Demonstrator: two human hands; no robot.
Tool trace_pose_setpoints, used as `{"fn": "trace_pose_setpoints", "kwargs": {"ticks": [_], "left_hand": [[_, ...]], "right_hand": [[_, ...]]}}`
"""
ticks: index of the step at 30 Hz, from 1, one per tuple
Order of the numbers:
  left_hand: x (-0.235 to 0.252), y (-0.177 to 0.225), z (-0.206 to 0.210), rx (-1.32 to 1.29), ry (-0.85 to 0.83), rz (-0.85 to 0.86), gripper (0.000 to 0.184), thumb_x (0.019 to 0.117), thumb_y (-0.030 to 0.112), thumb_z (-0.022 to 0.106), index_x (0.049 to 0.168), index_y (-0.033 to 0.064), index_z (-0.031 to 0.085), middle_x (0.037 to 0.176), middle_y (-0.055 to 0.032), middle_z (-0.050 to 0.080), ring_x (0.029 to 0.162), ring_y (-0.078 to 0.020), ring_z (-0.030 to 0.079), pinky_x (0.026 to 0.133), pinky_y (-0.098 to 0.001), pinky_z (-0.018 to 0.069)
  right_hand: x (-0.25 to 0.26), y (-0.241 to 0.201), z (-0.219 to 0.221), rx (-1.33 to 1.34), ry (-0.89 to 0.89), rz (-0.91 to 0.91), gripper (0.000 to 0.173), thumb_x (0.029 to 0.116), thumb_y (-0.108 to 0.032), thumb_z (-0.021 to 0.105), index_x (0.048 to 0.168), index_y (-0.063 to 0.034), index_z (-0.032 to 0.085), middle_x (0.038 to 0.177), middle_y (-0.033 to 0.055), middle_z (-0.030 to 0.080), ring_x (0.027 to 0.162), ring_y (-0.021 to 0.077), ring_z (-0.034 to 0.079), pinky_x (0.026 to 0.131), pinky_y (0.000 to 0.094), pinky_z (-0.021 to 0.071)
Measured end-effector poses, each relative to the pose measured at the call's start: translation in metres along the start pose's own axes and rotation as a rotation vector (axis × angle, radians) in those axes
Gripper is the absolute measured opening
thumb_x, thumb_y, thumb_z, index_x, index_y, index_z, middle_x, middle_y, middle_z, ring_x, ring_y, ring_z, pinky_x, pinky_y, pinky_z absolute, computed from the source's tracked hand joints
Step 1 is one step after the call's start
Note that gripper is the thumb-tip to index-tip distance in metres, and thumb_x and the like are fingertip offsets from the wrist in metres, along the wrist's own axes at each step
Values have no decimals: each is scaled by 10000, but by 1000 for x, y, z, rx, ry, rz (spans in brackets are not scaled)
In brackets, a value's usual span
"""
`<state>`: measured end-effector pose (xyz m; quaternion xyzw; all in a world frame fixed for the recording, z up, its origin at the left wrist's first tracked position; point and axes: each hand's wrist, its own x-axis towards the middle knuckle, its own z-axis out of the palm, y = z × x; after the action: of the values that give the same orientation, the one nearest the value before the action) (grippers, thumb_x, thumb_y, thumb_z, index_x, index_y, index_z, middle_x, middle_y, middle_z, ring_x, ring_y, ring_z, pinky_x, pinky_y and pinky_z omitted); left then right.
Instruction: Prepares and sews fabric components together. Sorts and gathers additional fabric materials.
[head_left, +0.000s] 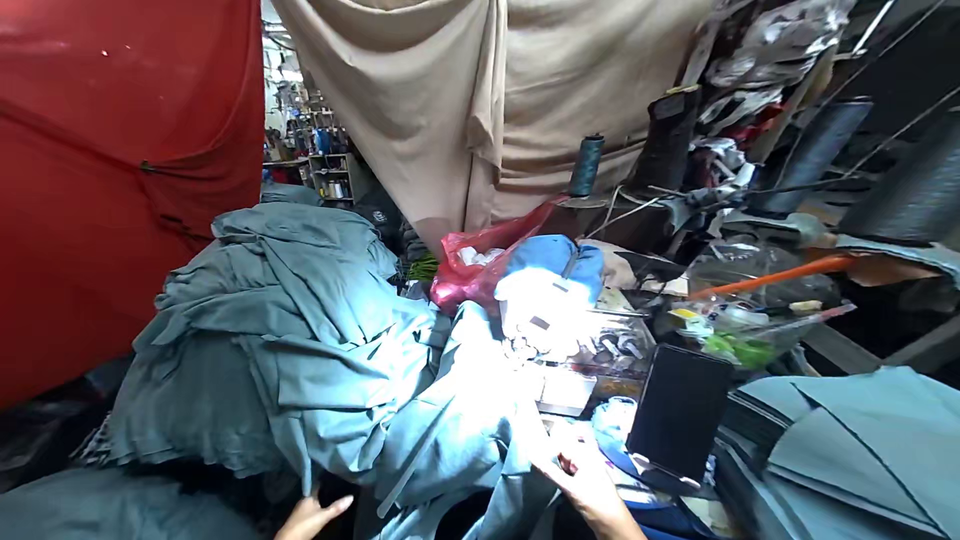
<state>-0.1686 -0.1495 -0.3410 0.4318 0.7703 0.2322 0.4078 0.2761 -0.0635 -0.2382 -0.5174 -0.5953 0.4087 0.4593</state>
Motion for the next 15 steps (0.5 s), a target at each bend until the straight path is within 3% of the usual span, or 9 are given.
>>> {"fn": "trace_pose_setpoints", "kwargs": {"ticks": [2,4,5,8,10,11,13,15], "left_hand": [[0,9,38,-336,148,157,806,895,248,785,1512,-77,380,1522,-276,458,1451,-329,424,1225,-439,332],[-2,17,78,-478,227,261,461,982,130,640,1348,-133,547,1358,-293,595,1313,-317,561,1146,-434,422],[-6,18,93,-501,262,297,386,1008,92,567,1293,-169,564,1288,-314,621,1249,-322,595,1111,-432,445],[-28,23,106,-417,529,352,369,1048,77,475,1240,-234,525,1137,-366,638,1097,-380,649,1028,-465,493],[-46,37,75,-356,752,420,400,1045,73,458,1278,-253,474,1143,-384,627,1088,-373,661,1020,-448,505],[-58,54,46,-336,826,477,396,1047,65,454,1278,-257,459,1144,-375,622,1079,-322,662,1008,-403,514],[-77,98,-29,-223,957,657,355,1040,67,465,1189,-255,489,1043,-321,632,965,-180,656,906,-293,537],[-81,145,-105,-10,1102,839,373,1047,118,468,1118,-242,532,962,-332,646,872,-202,665,830,-309,547]], "right_hand": [[5,0,2,16,-34,19,261,784,-189,786,932,-19,655,762,-58,605,698,-7,566,694,200,510],[9,-4,2,21,-65,70,340,807,-161,783,1046,37,644,865,18,639,788,56,607,760,253,538],[12,-5,2,13,-65,82,371,806,-172,785,1071,44,640,896,33,642,816,69,610,777,263,537],[15,-10,2,16,-65,124,377,820,-150,788,1109,50,650,939,57,683,860,71,648,816,260,552],[12,-11,3,48,-78,107,366,842,-152,766,1131,48,668,976,53,717,908,57,671,865,256,561],[10,-12,3,72,-80,87,335,849,-152,759,1113,39,684,968,33,725,910,41,676,874,246,563],[6,-15,8,125,-74,45,209,854,-138,750,1017,-12,712,892,-38,730,859,2,681,846,226,574],[2,-16,13,191,-100,56,172,874,-119,735,1017,-28,708,892,-46,730,856,13,685,847,247,580]]}}
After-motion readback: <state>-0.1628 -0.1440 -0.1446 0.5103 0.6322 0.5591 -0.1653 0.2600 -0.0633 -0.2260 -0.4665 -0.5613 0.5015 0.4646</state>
